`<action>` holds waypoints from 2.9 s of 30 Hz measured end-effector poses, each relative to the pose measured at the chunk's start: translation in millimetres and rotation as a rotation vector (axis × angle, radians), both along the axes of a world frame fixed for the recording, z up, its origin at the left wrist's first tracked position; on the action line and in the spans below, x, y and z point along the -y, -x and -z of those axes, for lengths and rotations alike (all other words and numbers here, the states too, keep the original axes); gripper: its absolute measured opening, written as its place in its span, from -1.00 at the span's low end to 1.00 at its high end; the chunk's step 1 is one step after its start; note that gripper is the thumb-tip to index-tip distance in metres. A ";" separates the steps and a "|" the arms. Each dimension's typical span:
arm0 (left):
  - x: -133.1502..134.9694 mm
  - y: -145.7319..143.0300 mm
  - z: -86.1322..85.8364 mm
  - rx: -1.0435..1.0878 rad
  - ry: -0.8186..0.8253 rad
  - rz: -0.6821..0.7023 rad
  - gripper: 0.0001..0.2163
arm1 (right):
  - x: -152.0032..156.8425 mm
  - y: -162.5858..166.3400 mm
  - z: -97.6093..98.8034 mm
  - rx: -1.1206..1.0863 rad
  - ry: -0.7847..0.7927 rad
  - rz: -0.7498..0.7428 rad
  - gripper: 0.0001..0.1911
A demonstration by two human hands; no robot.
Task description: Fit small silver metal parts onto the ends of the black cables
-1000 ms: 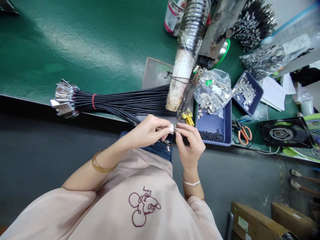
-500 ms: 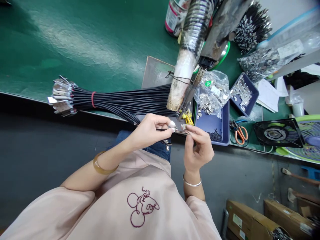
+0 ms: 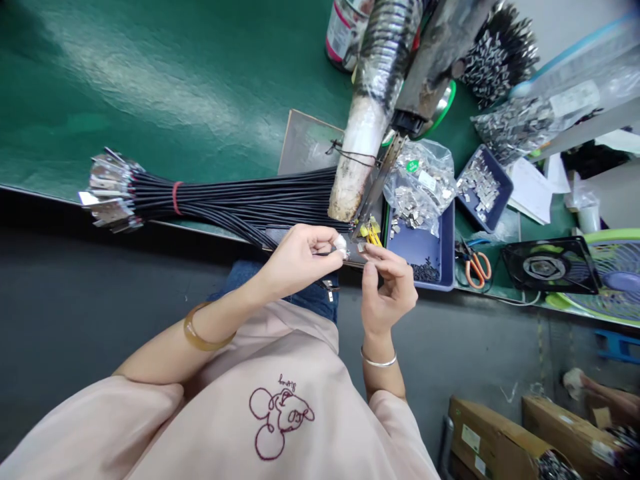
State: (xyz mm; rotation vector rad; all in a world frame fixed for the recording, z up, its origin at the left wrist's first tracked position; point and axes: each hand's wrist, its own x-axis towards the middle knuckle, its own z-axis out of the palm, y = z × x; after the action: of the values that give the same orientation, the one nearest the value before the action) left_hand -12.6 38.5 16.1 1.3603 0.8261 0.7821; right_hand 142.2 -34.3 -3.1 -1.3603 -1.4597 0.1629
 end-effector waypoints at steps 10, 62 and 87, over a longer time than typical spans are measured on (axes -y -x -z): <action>-1.0 -3.2 -2.0 -0.006 -0.040 -0.063 -0.77 | -10.1 -2.7 4.1 0.242 -0.097 -0.023 -0.83; 2.5 -7.4 -4.6 -0.099 -0.080 -0.207 -0.82 | -19.7 -1.9 -18.2 0.107 0.123 -0.073 -0.91; 1.4 -8.3 -3.0 -0.096 -0.044 -0.157 -0.85 | -12.5 -0.6 -24.4 0.217 0.071 -0.090 -0.86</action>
State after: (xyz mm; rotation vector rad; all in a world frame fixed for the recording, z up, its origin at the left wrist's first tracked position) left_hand -4.3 37.1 19.1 1.3923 1.0061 0.8662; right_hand 142.8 -21.8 21.3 -1.4042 -1.7112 0.1288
